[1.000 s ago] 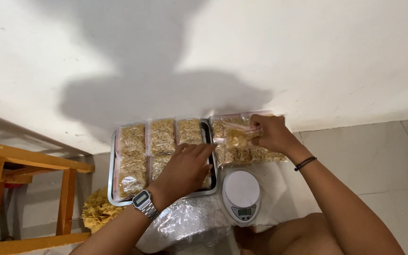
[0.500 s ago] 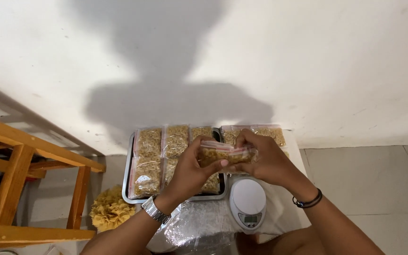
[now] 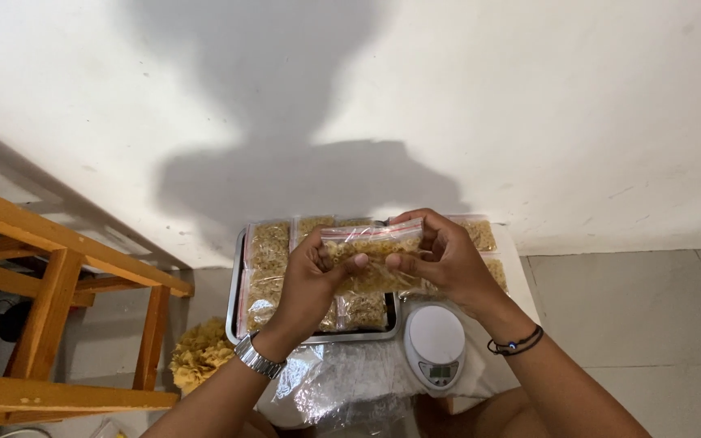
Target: Arranging and inspecting small plastic bags of food items in a metal tray
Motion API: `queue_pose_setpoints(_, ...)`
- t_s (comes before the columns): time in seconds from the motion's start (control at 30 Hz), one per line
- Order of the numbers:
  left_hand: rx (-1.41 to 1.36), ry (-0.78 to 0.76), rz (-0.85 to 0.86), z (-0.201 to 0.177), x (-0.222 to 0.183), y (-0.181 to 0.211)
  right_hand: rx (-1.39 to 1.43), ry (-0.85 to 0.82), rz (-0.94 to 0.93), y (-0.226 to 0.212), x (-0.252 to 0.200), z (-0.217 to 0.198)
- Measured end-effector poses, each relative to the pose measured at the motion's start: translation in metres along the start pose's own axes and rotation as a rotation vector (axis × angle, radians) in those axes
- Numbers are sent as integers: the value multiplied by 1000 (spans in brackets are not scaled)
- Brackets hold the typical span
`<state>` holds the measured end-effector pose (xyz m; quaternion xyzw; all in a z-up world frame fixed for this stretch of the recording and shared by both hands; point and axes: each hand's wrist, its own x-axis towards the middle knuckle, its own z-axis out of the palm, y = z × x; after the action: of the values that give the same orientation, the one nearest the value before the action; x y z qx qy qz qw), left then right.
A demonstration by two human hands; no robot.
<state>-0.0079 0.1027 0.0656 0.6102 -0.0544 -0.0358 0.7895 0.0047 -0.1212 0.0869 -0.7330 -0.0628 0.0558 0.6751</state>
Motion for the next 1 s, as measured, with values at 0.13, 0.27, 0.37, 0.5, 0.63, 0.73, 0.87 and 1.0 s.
queue_pose_setpoints(0.13, -15, 18, -48, -27, 8, -50, -66, -12, 3, 14, 4, -5)
queue_pose_setpoints(0.27, 24, -3, -60, -18, -4, -22, -182, 44, -30, 16, 0, -11)
queue_pose_setpoints(0.37, 1, -13, -101, -4, -11, 1, -193, 92, -31, 18, -3, -13)
queue_pose_setpoints(0.5, 34, -103, -188, -20, -1, -37, -147, 161, -75, 9, -15, -7)
queue_pose_setpoints(0.63, 37, -196, -278, 12, -11, 26, -151, 179, -89, 9, -16, -9)
queue_pose_setpoints(0.73, -6, -184, -294, 15, -9, 24, -158, 197, -69, 8, -17, -4)
queue_pose_setpoints(0.87, -37, -148, -229, 12, -3, -4, -115, 221, -42, 2, -19, 6)
queue_pose_setpoints(1.0, -39, -155, -175, 8, 1, -23, -24, 179, 9, 45, -11, -13)
